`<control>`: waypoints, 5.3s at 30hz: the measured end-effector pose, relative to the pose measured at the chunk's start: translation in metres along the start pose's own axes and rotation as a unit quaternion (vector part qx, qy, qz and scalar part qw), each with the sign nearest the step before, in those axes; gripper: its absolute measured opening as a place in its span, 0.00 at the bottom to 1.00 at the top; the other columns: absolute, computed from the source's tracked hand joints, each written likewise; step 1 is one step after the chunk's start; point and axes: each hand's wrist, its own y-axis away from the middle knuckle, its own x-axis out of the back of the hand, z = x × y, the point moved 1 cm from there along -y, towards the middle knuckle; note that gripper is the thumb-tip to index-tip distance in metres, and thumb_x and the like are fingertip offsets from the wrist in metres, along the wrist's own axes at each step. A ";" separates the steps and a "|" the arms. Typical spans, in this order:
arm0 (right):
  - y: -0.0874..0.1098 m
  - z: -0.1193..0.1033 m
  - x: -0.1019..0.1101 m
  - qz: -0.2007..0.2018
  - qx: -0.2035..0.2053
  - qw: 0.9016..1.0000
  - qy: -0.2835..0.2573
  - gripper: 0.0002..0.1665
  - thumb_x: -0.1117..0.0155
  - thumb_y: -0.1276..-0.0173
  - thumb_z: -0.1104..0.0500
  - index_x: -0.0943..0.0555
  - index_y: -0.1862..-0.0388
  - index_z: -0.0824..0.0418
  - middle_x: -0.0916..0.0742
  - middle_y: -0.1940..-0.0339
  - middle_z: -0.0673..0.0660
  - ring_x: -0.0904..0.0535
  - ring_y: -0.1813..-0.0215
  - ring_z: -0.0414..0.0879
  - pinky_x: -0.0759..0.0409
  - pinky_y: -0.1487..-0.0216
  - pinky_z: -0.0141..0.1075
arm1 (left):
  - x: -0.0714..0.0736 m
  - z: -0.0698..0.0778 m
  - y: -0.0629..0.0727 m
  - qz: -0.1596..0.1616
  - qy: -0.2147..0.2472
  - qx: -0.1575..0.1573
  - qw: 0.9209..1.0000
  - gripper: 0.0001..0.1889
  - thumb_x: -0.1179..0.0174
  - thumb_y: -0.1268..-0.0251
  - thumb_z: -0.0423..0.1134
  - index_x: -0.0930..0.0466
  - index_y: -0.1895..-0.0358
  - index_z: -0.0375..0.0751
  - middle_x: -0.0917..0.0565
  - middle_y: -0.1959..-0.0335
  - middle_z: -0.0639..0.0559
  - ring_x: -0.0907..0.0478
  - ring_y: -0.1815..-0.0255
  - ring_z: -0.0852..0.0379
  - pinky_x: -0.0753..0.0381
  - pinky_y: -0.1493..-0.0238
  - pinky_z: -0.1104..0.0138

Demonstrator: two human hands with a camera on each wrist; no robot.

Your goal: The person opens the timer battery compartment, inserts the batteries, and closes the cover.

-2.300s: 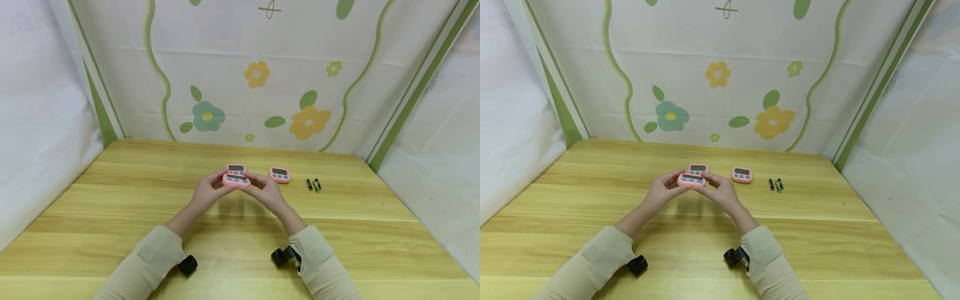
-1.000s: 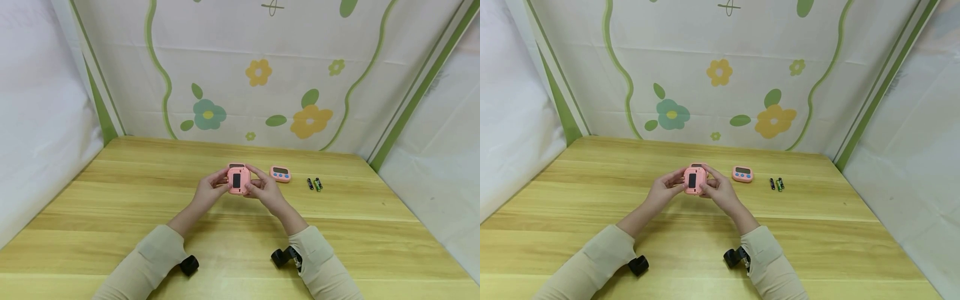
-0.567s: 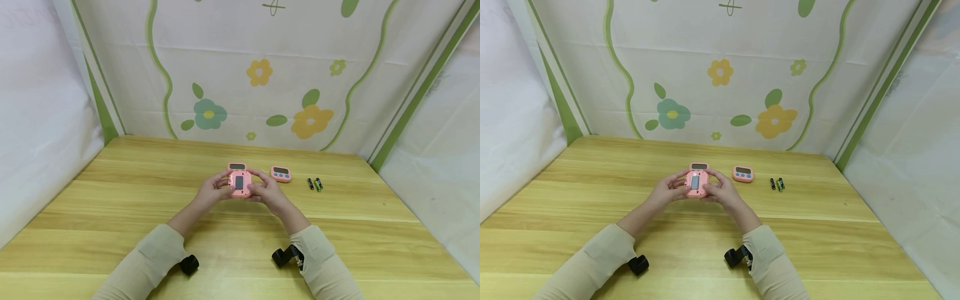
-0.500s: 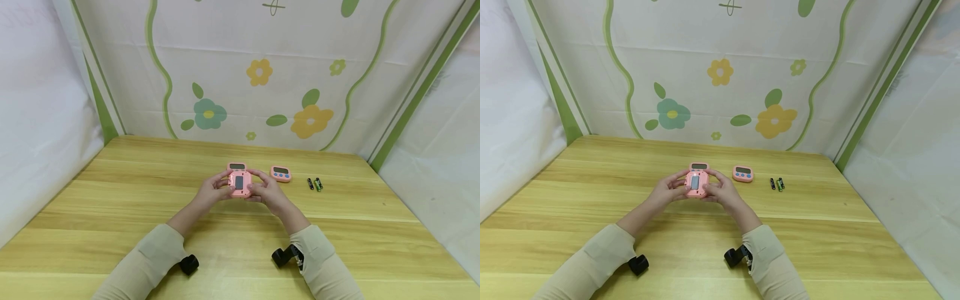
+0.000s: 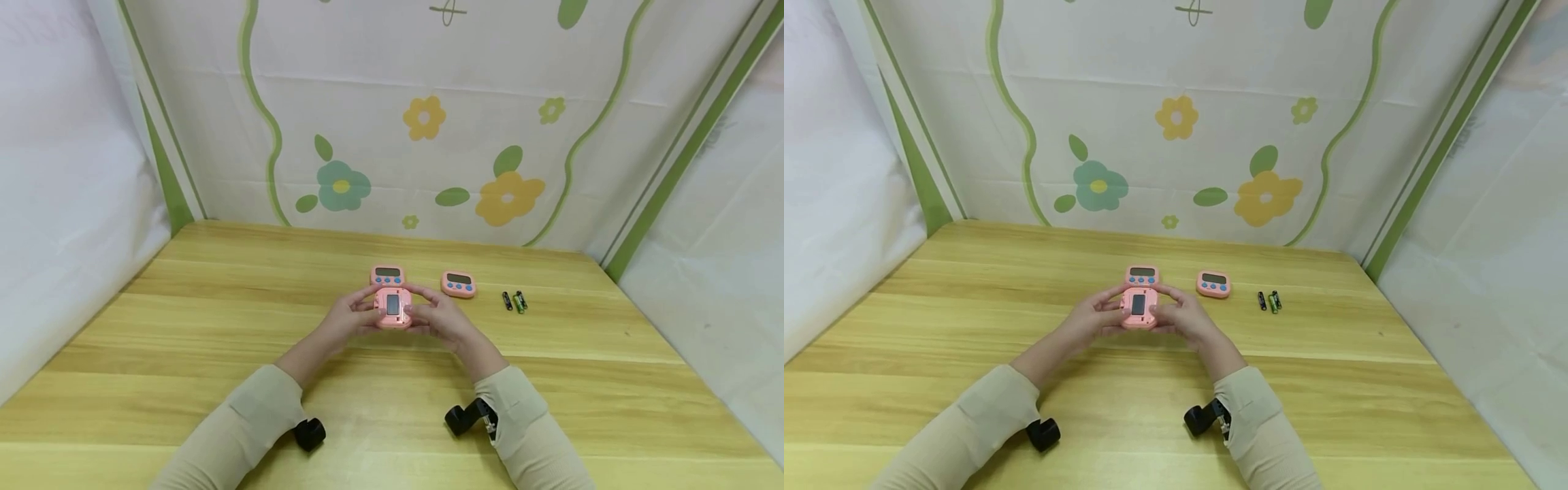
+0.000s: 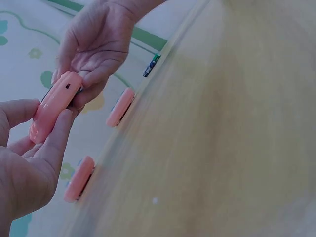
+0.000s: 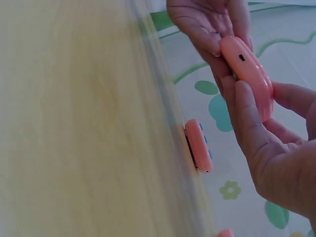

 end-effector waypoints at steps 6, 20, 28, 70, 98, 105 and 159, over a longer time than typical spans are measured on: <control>-0.003 0.012 0.005 0.003 -0.019 1.000 -0.022 0.31 0.46 0.41 0.69 0.40 0.38 0.63 0.20 0.64 0.64 0.21 0.69 0.49 0.22 0.64 0.41 | 0.002 -0.010 -0.002 -0.036 0.004 0.023 0.999 0.31 0.46 0.45 0.26 0.44 0.36 0.41 0.30 0.51 0.32 0.24 0.62 0.49 0.24 0.59 0.59; -0.005 0.030 0.008 0.025 -0.023 0.999 -0.002 0.27 0.47 0.43 0.67 0.35 0.42 0.64 0.19 0.67 0.60 0.21 0.72 0.47 0.21 0.66 0.41 | 0.005 -0.019 -0.001 -0.061 0.017 0.058 0.996 0.31 0.49 0.44 0.24 0.47 0.36 0.38 0.32 0.49 0.30 0.24 0.63 0.50 0.24 0.60 0.59; -0.005 0.032 0.008 0.016 -0.030 0.999 0.002 0.29 0.46 0.42 0.66 0.36 0.40 0.63 0.20 0.62 0.63 0.21 0.70 0.48 0.22 0.63 0.43 | 0.005 -0.023 -0.004 -0.050 0.005 0.072 0.996 0.30 0.47 0.44 0.26 0.44 0.36 0.40 0.30 0.50 0.33 0.24 0.64 0.50 0.23 0.61 0.60; -0.010 0.035 0.004 0.062 -0.057 0.996 0.014 0.26 0.50 0.47 0.70 0.32 0.46 0.66 0.18 0.71 0.60 0.21 0.76 0.45 0.20 0.72 0.38 | 0.002 -0.022 -0.002 -0.038 -0.010 0.083 0.996 0.30 0.48 0.46 0.22 0.42 0.37 0.38 0.28 0.54 0.34 0.24 0.64 0.49 0.23 0.62 0.59; -0.005 0.030 0.009 0.023 -0.063 0.998 -0.019 0.28 0.46 0.42 0.67 0.36 0.40 0.64 0.19 0.64 0.64 0.20 0.69 0.49 0.22 0.64 0.42 | 0.001 -0.020 -0.003 -0.022 0.010 0.091 0.996 0.29 0.49 0.45 0.22 0.42 0.37 0.39 0.30 0.51 0.33 0.24 0.62 0.49 0.23 0.61 0.59; -0.005 0.030 0.008 0.024 -0.065 0.997 -0.021 0.29 0.45 0.43 0.67 0.37 0.40 0.65 0.18 0.66 0.63 0.20 0.71 0.48 0.21 0.67 0.40 | 0.001 -0.021 -0.004 -0.016 0.008 0.094 0.995 0.29 0.48 0.46 0.22 0.40 0.38 0.40 0.28 0.53 0.35 0.24 0.63 0.49 0.23 0.62 0.59; -0.007 0.031 0.007 0.030 -0.077 0.997 -0.013 0.27 0.45 0.42 0.66 0.34 0.41 0.63 0.18 0.68 0.62 0.21 0.73 0.46 0.21 0.68 0.40 | 0.004 -0.022 -0.005 -0.021 0.033 0.105 0.994 0.29 0.49 0.46 0.21 0.41 0.38 0.38 0.30 0.50 0.32 0.24 0.64 0.48 0.23 0.63 0.57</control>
